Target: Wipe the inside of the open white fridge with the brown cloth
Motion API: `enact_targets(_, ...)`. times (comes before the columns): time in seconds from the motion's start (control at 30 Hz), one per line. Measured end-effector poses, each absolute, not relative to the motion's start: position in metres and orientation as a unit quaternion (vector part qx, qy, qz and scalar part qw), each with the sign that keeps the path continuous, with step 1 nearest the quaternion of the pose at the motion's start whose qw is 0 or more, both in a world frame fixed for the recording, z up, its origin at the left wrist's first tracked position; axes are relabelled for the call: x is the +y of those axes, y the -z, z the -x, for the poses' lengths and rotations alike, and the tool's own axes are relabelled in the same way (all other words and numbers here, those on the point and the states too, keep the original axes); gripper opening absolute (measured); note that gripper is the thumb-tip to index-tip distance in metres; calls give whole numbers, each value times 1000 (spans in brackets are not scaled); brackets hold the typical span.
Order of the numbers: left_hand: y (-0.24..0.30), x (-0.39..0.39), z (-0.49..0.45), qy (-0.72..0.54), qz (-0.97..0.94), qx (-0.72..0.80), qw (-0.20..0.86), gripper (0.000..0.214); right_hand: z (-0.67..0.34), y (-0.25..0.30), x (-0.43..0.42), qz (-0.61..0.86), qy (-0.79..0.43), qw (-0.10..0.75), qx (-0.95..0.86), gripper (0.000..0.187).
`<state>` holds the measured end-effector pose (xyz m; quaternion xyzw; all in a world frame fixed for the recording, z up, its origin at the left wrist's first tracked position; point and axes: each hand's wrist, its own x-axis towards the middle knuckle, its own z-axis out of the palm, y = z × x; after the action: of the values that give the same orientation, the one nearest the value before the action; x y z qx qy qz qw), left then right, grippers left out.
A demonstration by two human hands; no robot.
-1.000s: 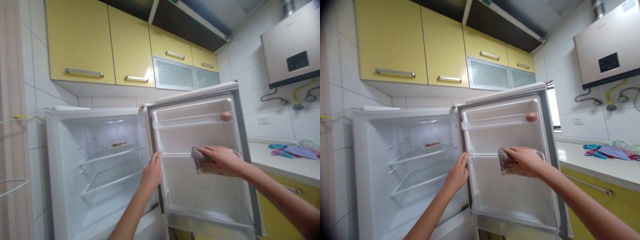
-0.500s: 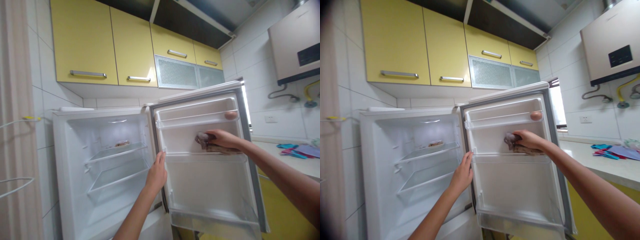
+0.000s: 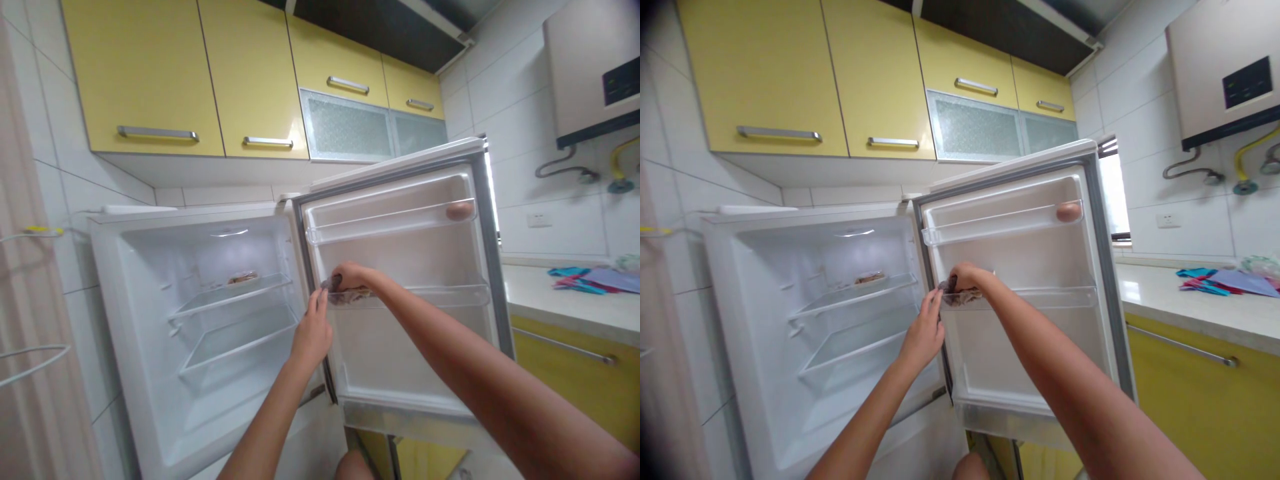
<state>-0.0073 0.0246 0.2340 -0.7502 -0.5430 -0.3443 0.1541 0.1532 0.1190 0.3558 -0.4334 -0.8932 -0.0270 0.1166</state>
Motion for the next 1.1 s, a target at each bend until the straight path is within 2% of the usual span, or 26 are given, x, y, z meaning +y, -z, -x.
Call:
enact_targets(0.23,-233,20,7,312,735,-566,206,80,-159,-353,124,415,-51,122,-900,41)
enact_targets(0.43,-238,16,7,285,731,-580,222,79,-220,-351,114,371,-123,123,-912,53)
enact_targets(0.67,-235,19,13,304,738,-564,213,79,-316,-346,103,386,-121,136,-904,61)
enact_targets(0.93,-237,19,12,308,746,-565,171,79,-379,-342,78,429,-12,205,-880,55)
enact_targets(1.1,-240,15,11,300,749,-571,151,77,-368,-337,70,465,183,254,-828,52)
